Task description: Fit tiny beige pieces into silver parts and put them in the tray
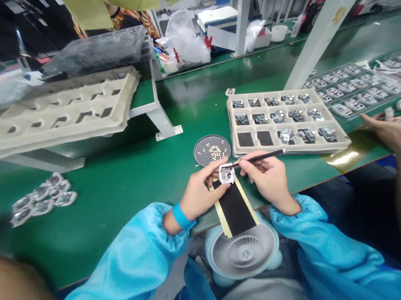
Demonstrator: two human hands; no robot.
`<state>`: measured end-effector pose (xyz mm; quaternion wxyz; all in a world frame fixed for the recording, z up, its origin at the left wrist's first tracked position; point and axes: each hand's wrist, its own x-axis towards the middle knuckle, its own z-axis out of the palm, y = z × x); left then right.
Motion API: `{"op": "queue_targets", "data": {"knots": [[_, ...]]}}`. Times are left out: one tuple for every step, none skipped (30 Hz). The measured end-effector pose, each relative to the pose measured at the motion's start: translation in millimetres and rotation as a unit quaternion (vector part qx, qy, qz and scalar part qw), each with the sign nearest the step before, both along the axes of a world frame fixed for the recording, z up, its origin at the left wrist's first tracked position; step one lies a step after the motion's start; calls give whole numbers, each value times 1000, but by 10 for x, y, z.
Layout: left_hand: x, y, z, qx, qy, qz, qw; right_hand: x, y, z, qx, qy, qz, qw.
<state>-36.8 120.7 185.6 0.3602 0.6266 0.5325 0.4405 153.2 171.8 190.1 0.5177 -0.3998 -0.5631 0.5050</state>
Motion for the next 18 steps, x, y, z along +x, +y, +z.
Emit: {"op": "queue_targets", "data": {"knots": [[-3,0,-1,3,7,1,1000,-10,3,6,-10,5,0,1000],[-6,-1,-4,6,17,2,1000,-22,3,9,-18,9,0,1000],[-11,-2,-7,9,30,4,1000,-36,-1,9,-26,12,-1,1000],[-16,-2,-10,12,46,5,999,-50,-9,7,-32,14,-2,999],[-21,-3,-13,18,64,6,998,-63,-19,7,-35,16,-3,999],[-27,-3,-15,24,81,7,996,-70,-30,10,-35,16,-2,999],[-31,-2,-17,29,93,7,995,-69,-38,22,-33,12,-1,999],[-34,-1,-17,29,97,6,995,-56,-35,46,-28,6,1,1000],[-36,1,-15,25,93,7,995,-28,-17,86,-19,1,5,1000],[-36,3,-12,17,76,7,997,17,22,143,-5,-2,10,1000],[-35,6,-8,4,49,7,999,77,89,216,16,-3,16,1000],[-33,9,-3,-11,12,6,1000,150,186,300,46,-10,20,999],[-31,13,3,-26,-31,4,999,231,312,389,83,-26,23,996],[-31,17,8,-41,-77,0,996,312,466,477,126,-62,16,990],[-32,22,13,-55,-122,-3,991,389,640,555,167,-125,-5,978],[-34,28,17,-66,-161,-4,985,456,824,619,198,-217,-28,955],[-38,36,19,-74,-192,-2,979,509,1008,665,220,-307,-46,925],[-44,44,21,-79,-215,1,973,547,1181,693,223,-388,-59,893]]}}
